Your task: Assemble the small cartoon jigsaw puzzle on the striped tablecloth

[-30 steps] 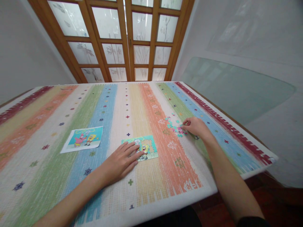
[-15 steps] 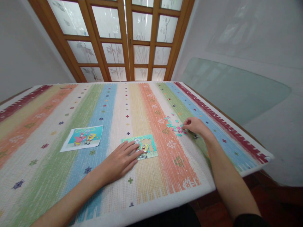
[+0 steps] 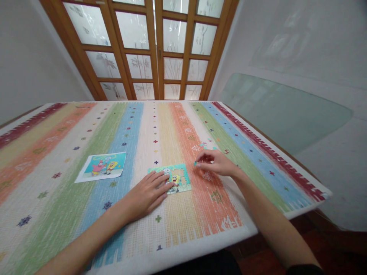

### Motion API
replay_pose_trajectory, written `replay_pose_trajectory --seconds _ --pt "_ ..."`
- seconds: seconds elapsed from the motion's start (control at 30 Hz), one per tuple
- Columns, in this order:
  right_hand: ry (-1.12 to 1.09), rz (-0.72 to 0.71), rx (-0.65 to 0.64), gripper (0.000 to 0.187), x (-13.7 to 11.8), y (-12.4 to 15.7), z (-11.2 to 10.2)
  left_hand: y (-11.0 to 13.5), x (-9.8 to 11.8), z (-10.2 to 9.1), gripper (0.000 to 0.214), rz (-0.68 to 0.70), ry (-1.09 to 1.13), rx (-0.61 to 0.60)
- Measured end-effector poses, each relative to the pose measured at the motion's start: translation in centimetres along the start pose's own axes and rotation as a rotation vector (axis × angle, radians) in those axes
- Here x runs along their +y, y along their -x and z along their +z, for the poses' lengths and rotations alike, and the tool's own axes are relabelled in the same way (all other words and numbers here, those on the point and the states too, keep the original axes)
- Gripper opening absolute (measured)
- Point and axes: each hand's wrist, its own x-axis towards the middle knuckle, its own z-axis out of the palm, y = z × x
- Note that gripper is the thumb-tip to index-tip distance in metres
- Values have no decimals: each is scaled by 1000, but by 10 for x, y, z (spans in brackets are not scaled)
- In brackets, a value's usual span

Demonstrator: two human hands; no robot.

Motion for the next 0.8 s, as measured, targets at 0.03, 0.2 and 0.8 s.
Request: replay_pose_trajectory --seconds 0.03,0.2,0.8 --pt "-22 -4 -70 23 -2 -1 9 0 0 0 41 -1 0 1" --pt "-63 -62 -218 20 -9 -3 38 0 0 1 40 -1 5 20" --pt "224 -97 -236 8 -17 -4 54 -1 2 -3 39 -4 -1 12"
